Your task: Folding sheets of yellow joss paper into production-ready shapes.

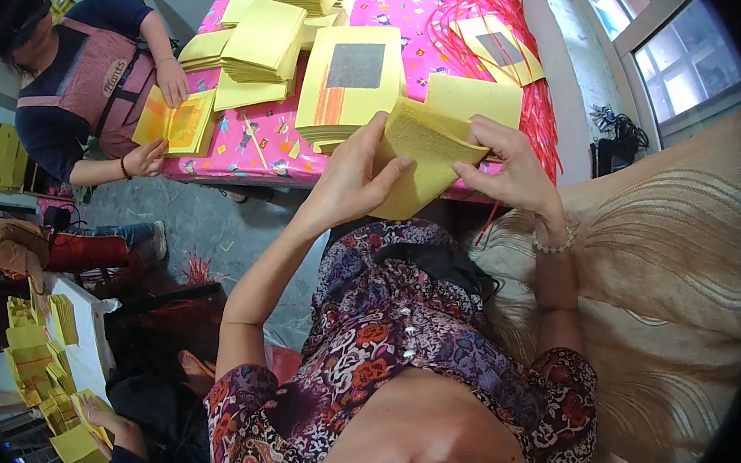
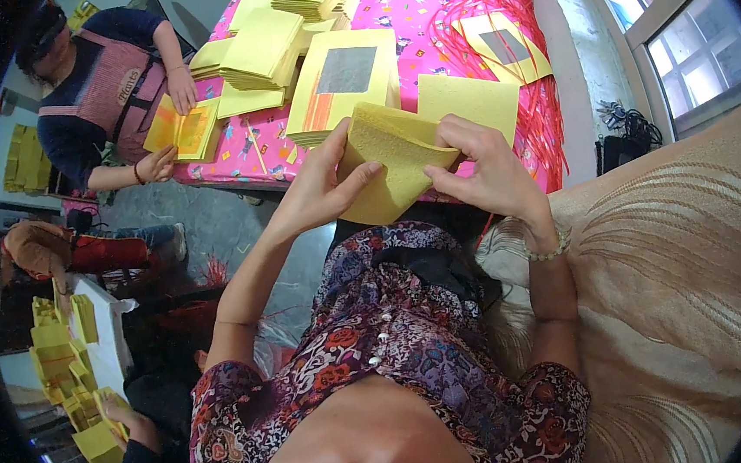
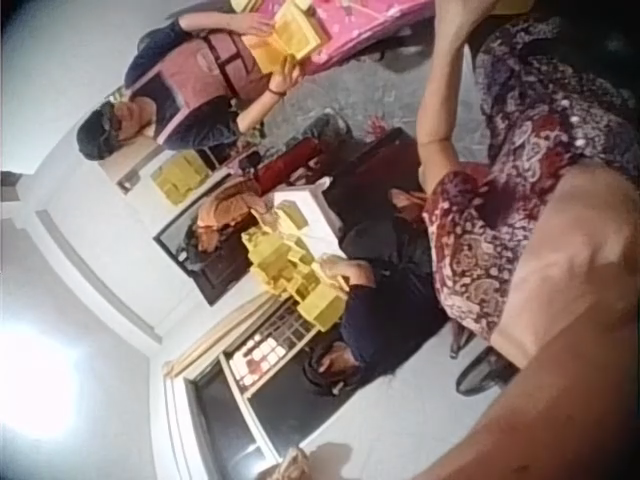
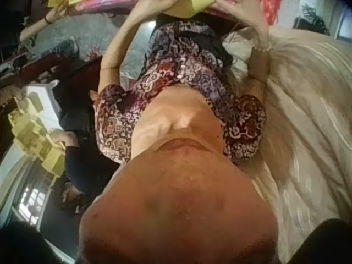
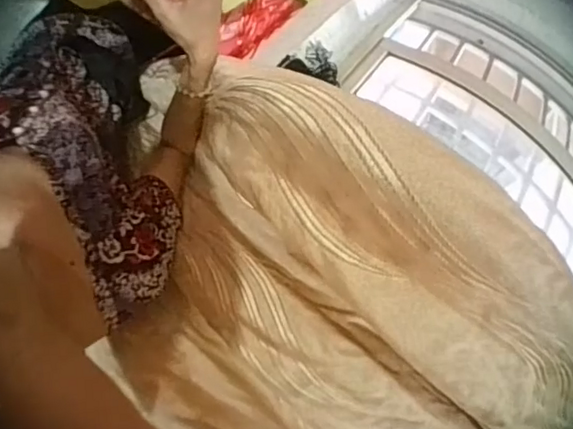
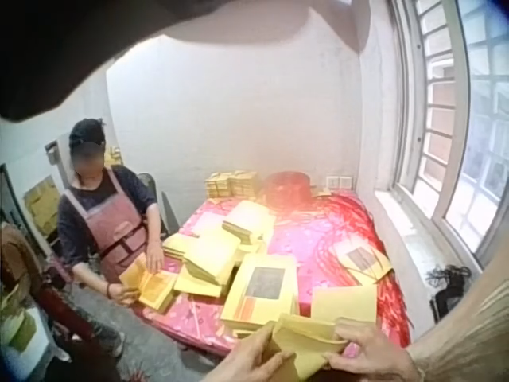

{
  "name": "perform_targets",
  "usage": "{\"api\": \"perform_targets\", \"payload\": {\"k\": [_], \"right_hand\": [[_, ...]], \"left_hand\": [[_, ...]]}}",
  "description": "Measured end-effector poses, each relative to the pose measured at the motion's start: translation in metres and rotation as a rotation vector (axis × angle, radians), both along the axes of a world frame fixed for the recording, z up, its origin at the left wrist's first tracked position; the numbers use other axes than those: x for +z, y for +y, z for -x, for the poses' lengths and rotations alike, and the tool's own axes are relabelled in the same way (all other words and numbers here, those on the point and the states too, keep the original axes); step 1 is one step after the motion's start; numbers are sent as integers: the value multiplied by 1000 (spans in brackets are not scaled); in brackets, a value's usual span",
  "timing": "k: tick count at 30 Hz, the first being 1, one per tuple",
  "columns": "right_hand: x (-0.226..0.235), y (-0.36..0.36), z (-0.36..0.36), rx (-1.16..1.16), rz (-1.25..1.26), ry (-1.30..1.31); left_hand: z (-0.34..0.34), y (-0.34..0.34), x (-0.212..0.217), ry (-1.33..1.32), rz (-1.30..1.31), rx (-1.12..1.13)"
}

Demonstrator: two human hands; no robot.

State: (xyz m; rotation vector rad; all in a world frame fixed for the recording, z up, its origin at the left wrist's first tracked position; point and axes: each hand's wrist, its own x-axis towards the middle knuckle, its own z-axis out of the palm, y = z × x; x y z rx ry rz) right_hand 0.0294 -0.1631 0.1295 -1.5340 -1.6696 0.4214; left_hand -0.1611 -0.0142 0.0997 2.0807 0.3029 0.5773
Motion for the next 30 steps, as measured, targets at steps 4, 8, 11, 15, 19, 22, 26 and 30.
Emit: {"api": "perform_targets", "payload": {"k": [4,8,11,15,19,22,26,30], "right_hand": [[-4,1,-3,-4,-16,-11],[-2,1,-5,-1,-2,-40],[-2,-1,-5,-23,6,-13],[1,-1,-4,-34,1,-1],[-2,3,8,-132,-24,167],[-25,13,21,-189,-252,472],[-55,21,43,-210,-270,572],[-53,35,40,-323,-264,681]], "left_hand": [[-3,-2,-1,-29,-64,10],[-3,-5,2,38,-42,26],[-6,-9,6,18,-48,56],[-9,-13,8,55,53,72],[-12,-8,-7,-32,105,116],[-18,-10,-8,-318,381,80],[-29,-19,-6,-399,427,87],[-42,-8,-13,-353,613,50]]}}
